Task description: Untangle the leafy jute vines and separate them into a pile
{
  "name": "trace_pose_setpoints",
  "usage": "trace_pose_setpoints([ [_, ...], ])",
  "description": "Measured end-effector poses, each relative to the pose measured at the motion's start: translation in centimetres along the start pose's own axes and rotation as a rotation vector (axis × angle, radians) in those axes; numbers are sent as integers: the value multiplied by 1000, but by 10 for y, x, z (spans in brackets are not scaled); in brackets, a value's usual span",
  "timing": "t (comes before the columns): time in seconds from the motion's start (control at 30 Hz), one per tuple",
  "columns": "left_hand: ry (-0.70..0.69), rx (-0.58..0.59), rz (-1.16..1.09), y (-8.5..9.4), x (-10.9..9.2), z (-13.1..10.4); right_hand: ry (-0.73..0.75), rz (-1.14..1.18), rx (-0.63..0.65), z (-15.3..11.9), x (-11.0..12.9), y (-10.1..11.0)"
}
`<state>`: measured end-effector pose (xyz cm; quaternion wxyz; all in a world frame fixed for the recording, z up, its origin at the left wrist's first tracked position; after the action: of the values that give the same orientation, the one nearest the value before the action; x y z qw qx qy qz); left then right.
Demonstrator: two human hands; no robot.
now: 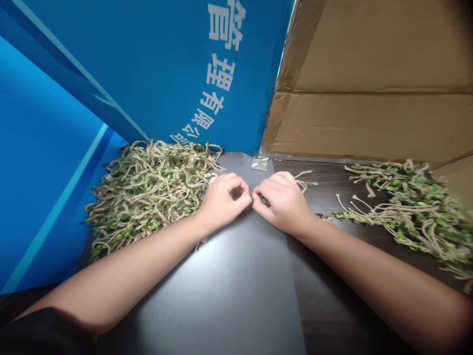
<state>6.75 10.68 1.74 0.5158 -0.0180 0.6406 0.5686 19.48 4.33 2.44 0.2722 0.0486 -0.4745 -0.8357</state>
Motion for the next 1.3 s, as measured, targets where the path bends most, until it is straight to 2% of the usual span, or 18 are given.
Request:
trace_pose_setpoints([
  [0.4, -6, 49, 24, -3, -3, 1, 29, 19, -1, 0, 5, 1],
  [0.7, -8, 82, -9, -4, 0, 2, -82, 137, -18, -1, -5, -1],
  [0.77, 1, 94, -10, -4, 0, 2, -81, 169, 1, 1, -7, -2],
  [0.87, 8, 103, -10, -4, -1, 2, -62, 185, 99, 6, -8, -5],
  [0.97, -10, 84, 14, -3, -3, 1, -4, 94, 225, 10, -9, -5],
  [1.03, -31, 81, 56, -4, -6, 1, 89, 19, 260, 10, -8, -2],
  [1.17, -107, 183, 239, -16, -11, -1, 266, -73, 168, 1, -8, 3],
  [1.3, -185, 239, 498, -23, -17, -5, 350, -89, 128, -8, -8, 0],
])
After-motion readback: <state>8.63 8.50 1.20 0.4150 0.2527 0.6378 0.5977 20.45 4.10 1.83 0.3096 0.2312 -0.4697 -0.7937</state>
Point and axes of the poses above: each hand's wrist, its own z-axis towards the middle knuckle, its own y-axis out of the back of the hand, x = y × z, the point moved 7 cm from there along z, towards the middle knuckle, and after that the axes turned 7 degrees about x, right-handed, at the moved point
